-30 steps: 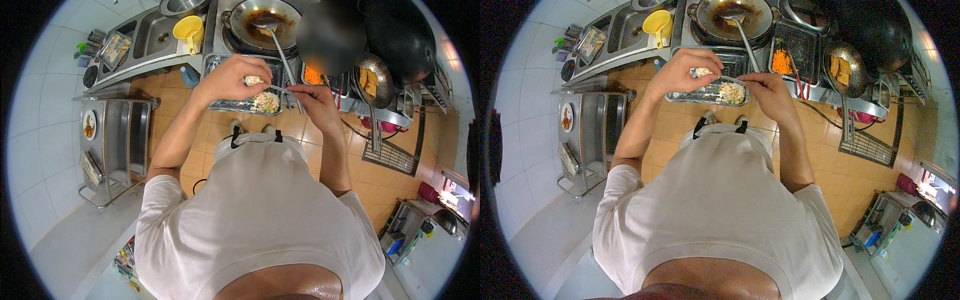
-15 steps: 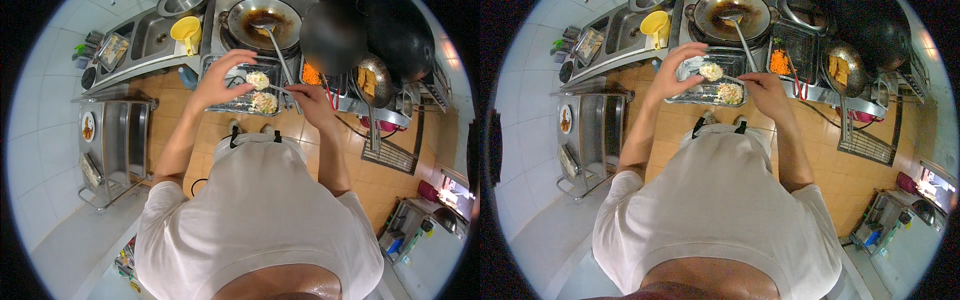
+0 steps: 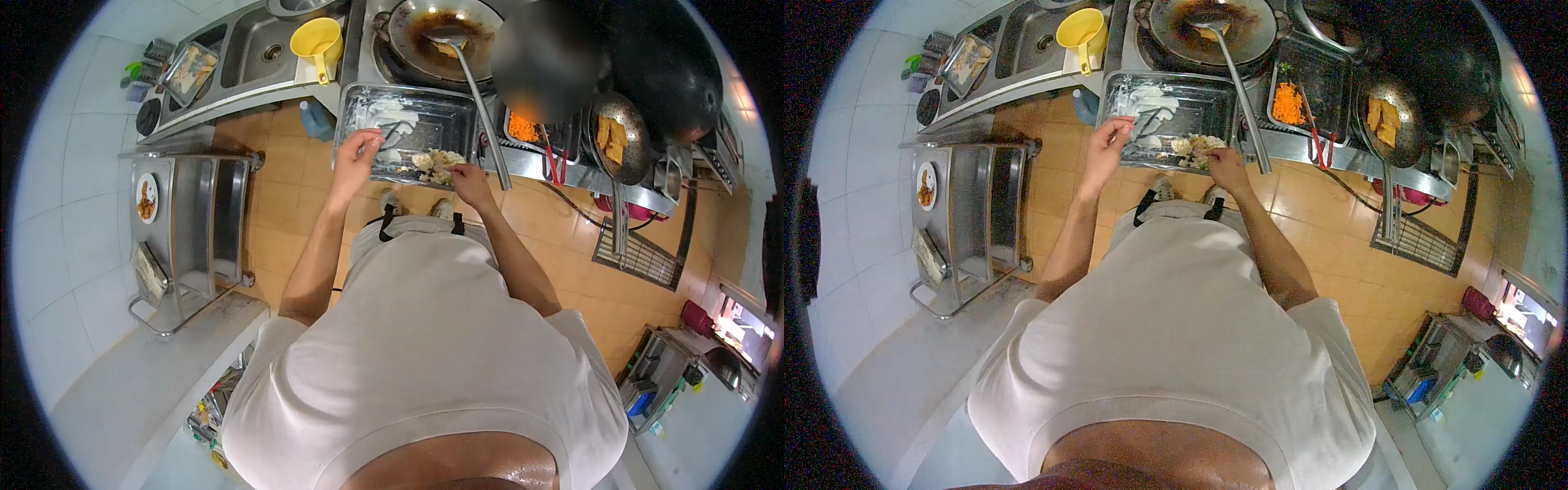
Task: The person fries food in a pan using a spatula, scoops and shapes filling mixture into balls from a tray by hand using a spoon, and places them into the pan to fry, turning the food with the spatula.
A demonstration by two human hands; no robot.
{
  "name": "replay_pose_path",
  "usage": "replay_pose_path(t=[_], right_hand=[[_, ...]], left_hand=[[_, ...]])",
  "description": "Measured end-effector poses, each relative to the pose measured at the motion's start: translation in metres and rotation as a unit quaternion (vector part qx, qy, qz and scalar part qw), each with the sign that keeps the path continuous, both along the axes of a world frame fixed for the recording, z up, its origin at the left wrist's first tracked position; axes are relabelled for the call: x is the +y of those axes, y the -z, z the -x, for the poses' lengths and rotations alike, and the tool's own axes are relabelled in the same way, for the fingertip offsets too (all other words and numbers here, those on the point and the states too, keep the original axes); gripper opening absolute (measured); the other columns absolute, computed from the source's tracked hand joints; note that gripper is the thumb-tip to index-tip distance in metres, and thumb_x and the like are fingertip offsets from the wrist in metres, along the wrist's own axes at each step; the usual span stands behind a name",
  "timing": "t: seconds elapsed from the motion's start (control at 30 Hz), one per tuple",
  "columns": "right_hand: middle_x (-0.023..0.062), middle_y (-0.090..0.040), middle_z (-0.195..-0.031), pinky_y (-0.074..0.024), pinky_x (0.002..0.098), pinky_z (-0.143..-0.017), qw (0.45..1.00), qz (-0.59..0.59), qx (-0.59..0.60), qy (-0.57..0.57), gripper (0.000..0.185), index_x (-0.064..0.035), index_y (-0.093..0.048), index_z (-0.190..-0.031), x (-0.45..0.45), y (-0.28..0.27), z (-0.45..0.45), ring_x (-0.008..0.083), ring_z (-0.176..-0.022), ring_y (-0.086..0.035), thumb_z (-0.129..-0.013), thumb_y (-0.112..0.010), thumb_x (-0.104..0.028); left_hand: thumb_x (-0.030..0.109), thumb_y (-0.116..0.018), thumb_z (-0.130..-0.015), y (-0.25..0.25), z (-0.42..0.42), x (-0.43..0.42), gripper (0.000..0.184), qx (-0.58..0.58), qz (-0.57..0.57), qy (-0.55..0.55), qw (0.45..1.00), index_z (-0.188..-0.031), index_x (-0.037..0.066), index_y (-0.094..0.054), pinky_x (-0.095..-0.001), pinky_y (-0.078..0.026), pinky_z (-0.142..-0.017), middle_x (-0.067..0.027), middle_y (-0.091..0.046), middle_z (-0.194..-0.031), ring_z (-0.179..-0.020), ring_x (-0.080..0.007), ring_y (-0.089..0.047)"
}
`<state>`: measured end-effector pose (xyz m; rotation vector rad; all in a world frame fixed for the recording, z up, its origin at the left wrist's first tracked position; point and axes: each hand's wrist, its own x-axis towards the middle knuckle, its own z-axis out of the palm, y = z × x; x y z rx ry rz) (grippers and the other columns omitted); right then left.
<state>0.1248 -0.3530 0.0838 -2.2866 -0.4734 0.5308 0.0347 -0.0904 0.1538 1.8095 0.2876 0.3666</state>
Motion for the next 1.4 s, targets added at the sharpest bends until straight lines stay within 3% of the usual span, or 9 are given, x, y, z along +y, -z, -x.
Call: replay_pose_path(t=[0.27,0.47,0.67,0.77,0.97,1.1,1.23,1.33,1.4], right_hand=[[0.0229,-0.068,-0.095,-0.0528,0.0440,-0.083,0.997,0.075,0.009,-0.009,0.031,-0.0086,-0.073,-0.101,-0.002,0.007,0.004,0.0388,-0.088,-0.066,-0.081,-0.055,-0.025],[0.0195,-0.068,-0.093,-0.0535,0.0472,-0.077,0.963,0.269,-0.031,-0.002,0.032,-0.0082,-0.067,-0.103,-0.003,-0.046,0.019,0.0382,-0.086,-0.067,-0.084,-0.058,-0.033],[0.0209,-0.066,-0.086,-0.0526,0.0461,-0.077,0.974,0.168,-0.110,0.101,0.028,-0.0036,-0.065,-0.102,-0.007,-0.085,0.022,0.0391,-0.084,-0.065,-0.083,-0.063,-0.024],[0.0231,-0.064,-0.095,-0.0505,0.0467,-0.081,0.977,0.046,-0.143,0.150,0.036,-0.0022,-0.063,-0.111,-0.014,-0.098,0.016,0.0384,-0.092,-0.063,-0.082,-0.066,-0.023],[0.0255,-0.054,-0.120,-0.0447,0.0510,-0.091,0.922,0.083,-0.355,0.129,0.062,-0.0061,-0.051,-0.132,-0.026,-0.108,-0.011,0.0447,-0.105,-0.055,-0.079,-0.069,-0.033],[0.0281,-0.053,-0.125,-0.0474,0.0530,-0.088,0.963,0.152,-0.189,0.114,0.078,-0.0066,-0.038,-0.142,-0.035,-0.078,-0.047,0.0473,-0.107,-0.055,-0.077,-0.071,-0.035],[0.0282,-0.061,-0.111,-0.0492,0.0492,-0.087,0.985,0.149,-0.061,0.069,0.074,-0.0053,-0.042,-0.136,-0.041,-0.065,-0.081,0.0448,-0.101,-0.059,-0.074,-0.075,-0.031],[0.0296,-0.061,-0.104,-0.0496,0.0515,-0.083,0.989,0.128,-0.078,0.010,0.055,-0.0004,-0.048,-0.125,-0.051,-0.030,-0.097,0.0462,-0.098,-0.060,-0.078,-0.069,-0.021],[0.0314,-0.060,-0.101,-0.0493,0.0525,-0.082,0.987,0.109,-0.117,0.006,0.036,0.0057,-0.052,-0.111,-0.054,-0.021,-0.100,0.0451,-0.098,-0.060,-0.082,-0.061,-0.012]], left_hand=[[0.008,-0.062,-0.091,0.022,0.000,0.014,0.013,0.039,0.047,0.029,0.998,-0.102,0.004,-0.067,-0.0265,-0.046,-0.084,-0.0045,-0.066,-0.105,-0.096,-0.0133,-0.058],[0.009,-0.061,-0.092,0.025,-0.002,0.033,0.016,0.085,0.058,0.027,0.994,-0.106,0.005,-0.064,-0.0255,-0.044,-0.083,-0.0016,-0.066,-0.103,-0.095,-0.0112,-0.056],[0.006,-0.061,-0.091,0.030,-0.012,0.036,0.019,0.082,0.100,0.043,0.991,-0.109,0.004,-0.062,-0.0255,-0.046,-0.081,-0.0032,-0.065,-0.107,-0.103,-0.0122,-0.057],[0.007,-0.061,-0.092,0.033,-0.021,0.035,0.019,0.084,0.091,0.050,0.991,-0.110,0.004,-0.061,-0.0257,-0.047,-0.080,-0.0040,-0.065,-0.109,-0.105,-0.0127,-0.057],[0.006,-0.060,-0.092,0.030,-0.037,0.024,0.022,0.077,0.084,0.044,0.993,-0.113,0.002,-0.059,-0.0267,-0.049,-0.081,-0.0063,-0.064,-0.110,-0.106,-0.0143,-0.058],[0.006,-0.062,-0.090,0.022,-0.044,0.005,0.026,0.070,0.070,-0.015,0.995,-0.115,0.003,-0.058,-0.0306,-0.048,-0.085,-0.0089,-0.063,-0.113,-0.108,-0.0187,-0.057],[0.015,-0.065,-0.089,0.038,-0.039,0.011,0.034,0.030,-0.165,-0.154,0.974,-0.119,0.002,-0.056,-0.0350,-0.041,-0.097,-0.0116,-0.060,-0.116,-0.111,-0.0237,-0.054],[0.014,-0.069,-0.082,0.033,-0.022,0.023,0.044,0.114,-0.167,-0.261,0.944,-0.122,0.001,-0.054,-0.0408,-0.037,-0.102,-0.0187,-0.055,-0.120,-0.115,-0.0347,-0.051],[0.017,-0.068,-0.084,0.062,-0.001,0.042,0.048,0.139,-0.191,-0.299,0.925,-0.126,-0.001,-0.051,-0.0408,-0.036,-0.103,-0.0195,-0.053,-0.125,-0.119,-0.0337,-0.048]])
